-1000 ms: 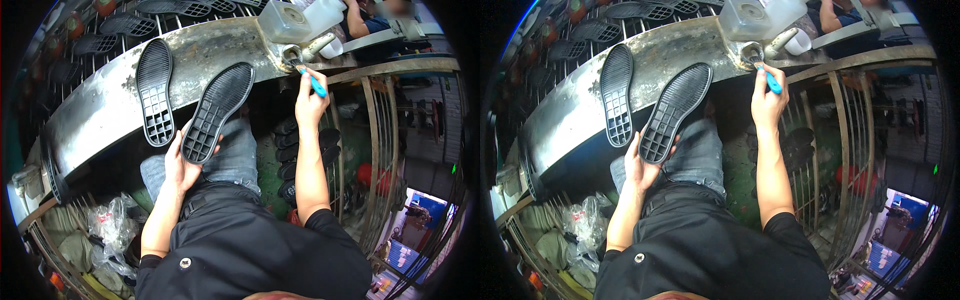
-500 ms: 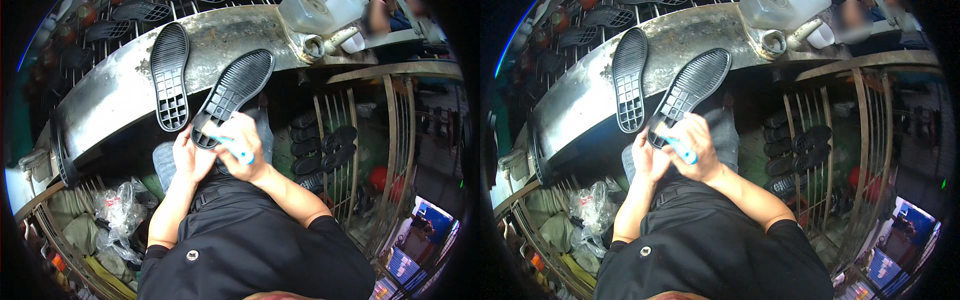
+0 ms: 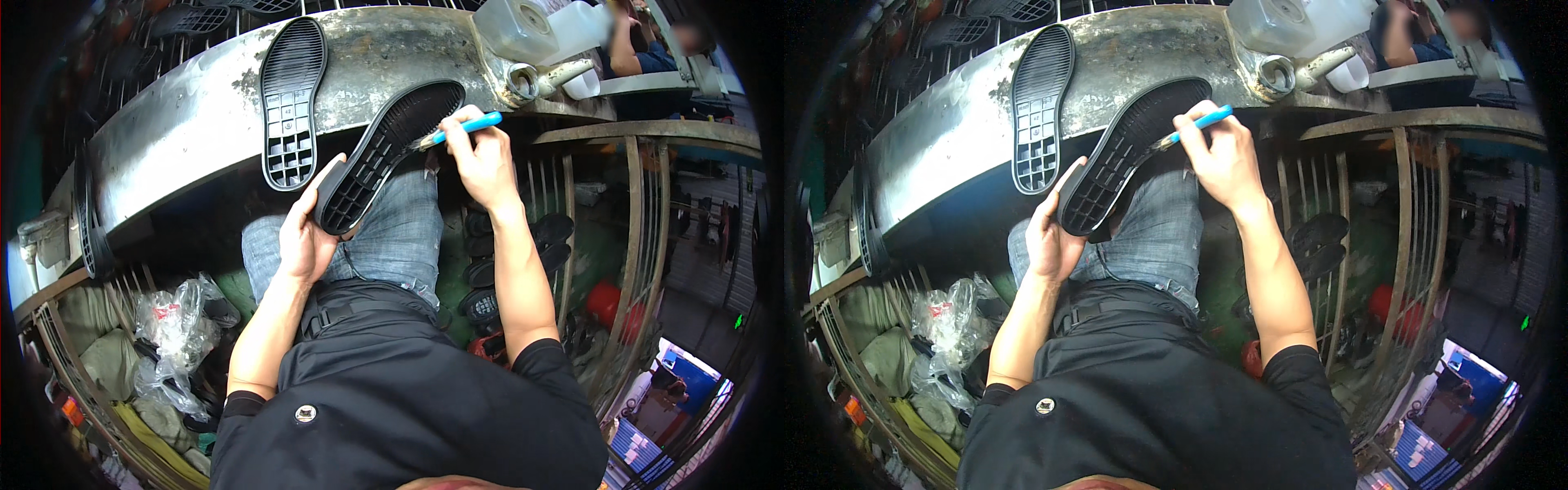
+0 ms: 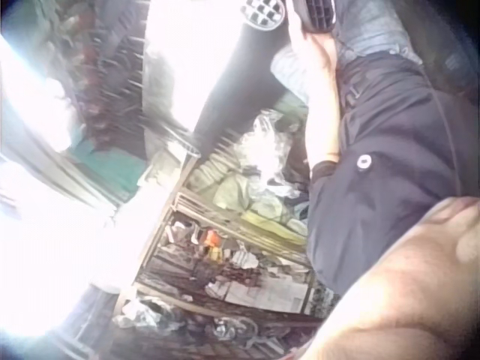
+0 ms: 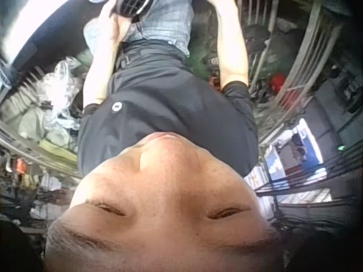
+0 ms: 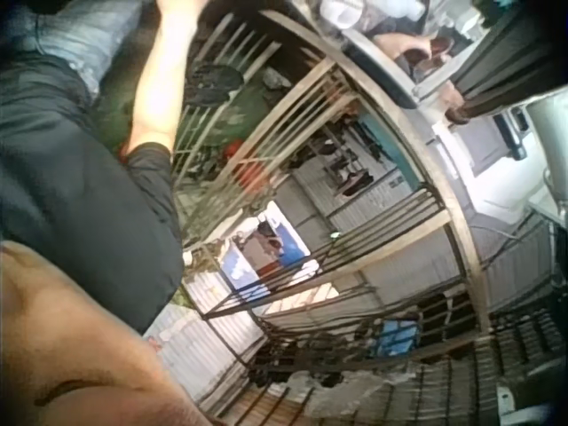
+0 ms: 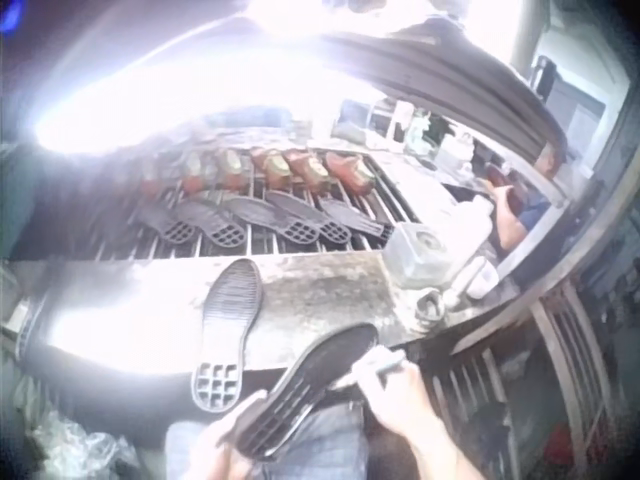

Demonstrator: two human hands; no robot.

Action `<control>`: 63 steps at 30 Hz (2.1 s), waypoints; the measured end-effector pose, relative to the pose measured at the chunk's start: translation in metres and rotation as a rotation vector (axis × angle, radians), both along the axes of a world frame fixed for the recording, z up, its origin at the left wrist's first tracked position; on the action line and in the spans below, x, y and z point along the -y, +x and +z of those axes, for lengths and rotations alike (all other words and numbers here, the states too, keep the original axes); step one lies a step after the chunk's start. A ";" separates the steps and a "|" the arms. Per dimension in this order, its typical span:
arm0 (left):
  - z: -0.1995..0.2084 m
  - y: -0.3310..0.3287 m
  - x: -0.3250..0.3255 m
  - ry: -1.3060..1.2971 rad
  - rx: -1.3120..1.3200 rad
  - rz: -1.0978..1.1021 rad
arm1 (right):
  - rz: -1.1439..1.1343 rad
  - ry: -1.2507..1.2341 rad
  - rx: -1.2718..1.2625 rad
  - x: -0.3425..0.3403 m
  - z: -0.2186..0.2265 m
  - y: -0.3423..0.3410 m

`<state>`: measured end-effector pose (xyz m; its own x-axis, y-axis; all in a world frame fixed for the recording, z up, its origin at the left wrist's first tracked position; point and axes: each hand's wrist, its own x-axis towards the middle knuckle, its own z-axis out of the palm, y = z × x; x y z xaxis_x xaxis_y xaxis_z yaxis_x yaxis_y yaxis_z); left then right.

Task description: Apply adhesive to shoe soles and organize finished components into bags.

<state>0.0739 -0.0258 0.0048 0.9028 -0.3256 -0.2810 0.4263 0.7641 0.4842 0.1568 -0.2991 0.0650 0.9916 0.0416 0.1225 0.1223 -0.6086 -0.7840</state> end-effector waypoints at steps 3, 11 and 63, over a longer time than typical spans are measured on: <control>-0.002 0.000 -0.001 0.061 0.043 0.029 | -0.033 -0.047 0.065 0.013 -0.004 0.008; 0.014 0.007 -0.004 -0.008 0.070 -0.083 | -0.242 -0.189 0.296 0.030 -0.005 0.031; 0.002 -0.013 -0.002 0.040 0.082 -0.012 | -0.063 -0.041 0.097 0.003 -0.015 -0.003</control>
